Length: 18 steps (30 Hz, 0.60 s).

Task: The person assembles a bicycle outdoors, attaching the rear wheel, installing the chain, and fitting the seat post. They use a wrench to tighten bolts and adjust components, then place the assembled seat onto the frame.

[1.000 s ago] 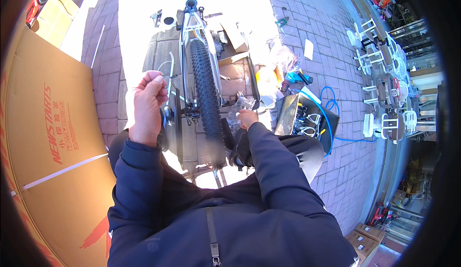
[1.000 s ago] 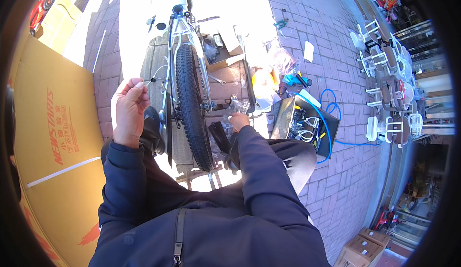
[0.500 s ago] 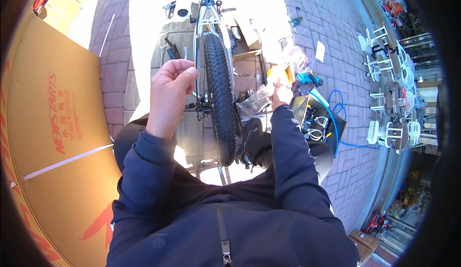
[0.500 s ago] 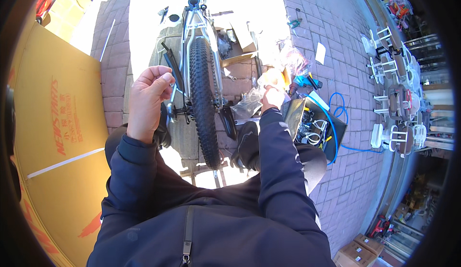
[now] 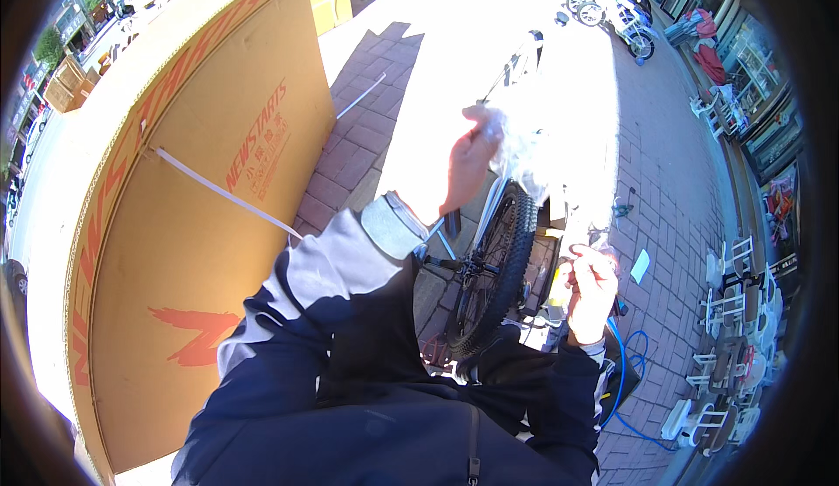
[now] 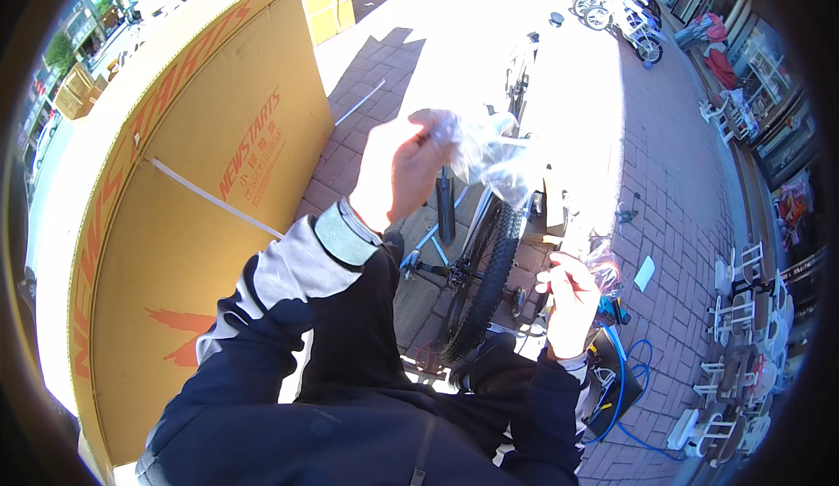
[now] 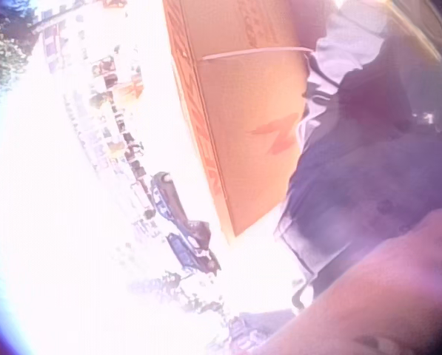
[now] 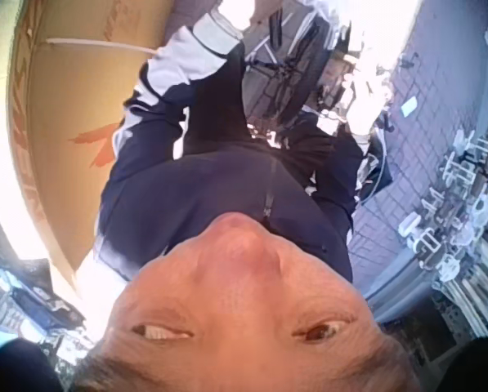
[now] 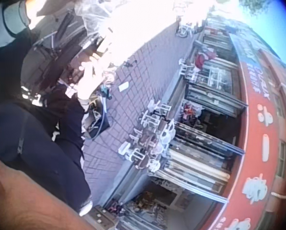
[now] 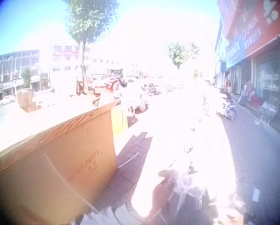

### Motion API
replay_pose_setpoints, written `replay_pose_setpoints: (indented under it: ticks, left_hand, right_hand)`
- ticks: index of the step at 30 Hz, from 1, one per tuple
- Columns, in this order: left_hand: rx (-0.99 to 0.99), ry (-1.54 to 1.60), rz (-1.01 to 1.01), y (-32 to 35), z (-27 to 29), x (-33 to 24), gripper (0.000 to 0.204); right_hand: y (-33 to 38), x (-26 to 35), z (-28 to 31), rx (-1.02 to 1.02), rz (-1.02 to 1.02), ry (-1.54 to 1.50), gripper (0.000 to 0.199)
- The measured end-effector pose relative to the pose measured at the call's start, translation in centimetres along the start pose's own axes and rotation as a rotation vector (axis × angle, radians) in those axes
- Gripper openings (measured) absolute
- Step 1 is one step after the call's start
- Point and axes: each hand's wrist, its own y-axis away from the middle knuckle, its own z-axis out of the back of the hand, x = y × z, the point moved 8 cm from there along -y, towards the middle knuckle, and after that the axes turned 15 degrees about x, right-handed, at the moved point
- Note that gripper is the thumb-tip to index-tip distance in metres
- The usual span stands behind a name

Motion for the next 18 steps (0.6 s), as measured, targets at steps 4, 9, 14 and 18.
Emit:
replay_pose_setpoints:
  ticks: [4, 9, 14, 18]
  left_hand:
    - [-0.617, -0.858, -0.358, -5.1, 20.6, -7.3, 0.021]
    - [-0.824, -0.286, 0.303, -3.4, 38.5, -4.9, 0.051]
    - [-0.792, -0.012, 0.435, -0.1, 39.4, -2.3, 0.084]
    - [-0.757, -0.06, 0.178, -1.4, 34.9, -2.1, 0.083]
  right_hand:
    - [0.4, -3.3, -0.2, 0.173, -0.048, 0.075, 0.015]
    - [1.7, -8.1, 0.2, 0.076, -0.292, 0.135, 0.016]
    - [1.7, -9.8, 0.2, 0.079, -0.338, 0.102, 0.017]
    - [2.4, -10.5, 0.4, -0.036, -0.334, 0.408, 0.029]
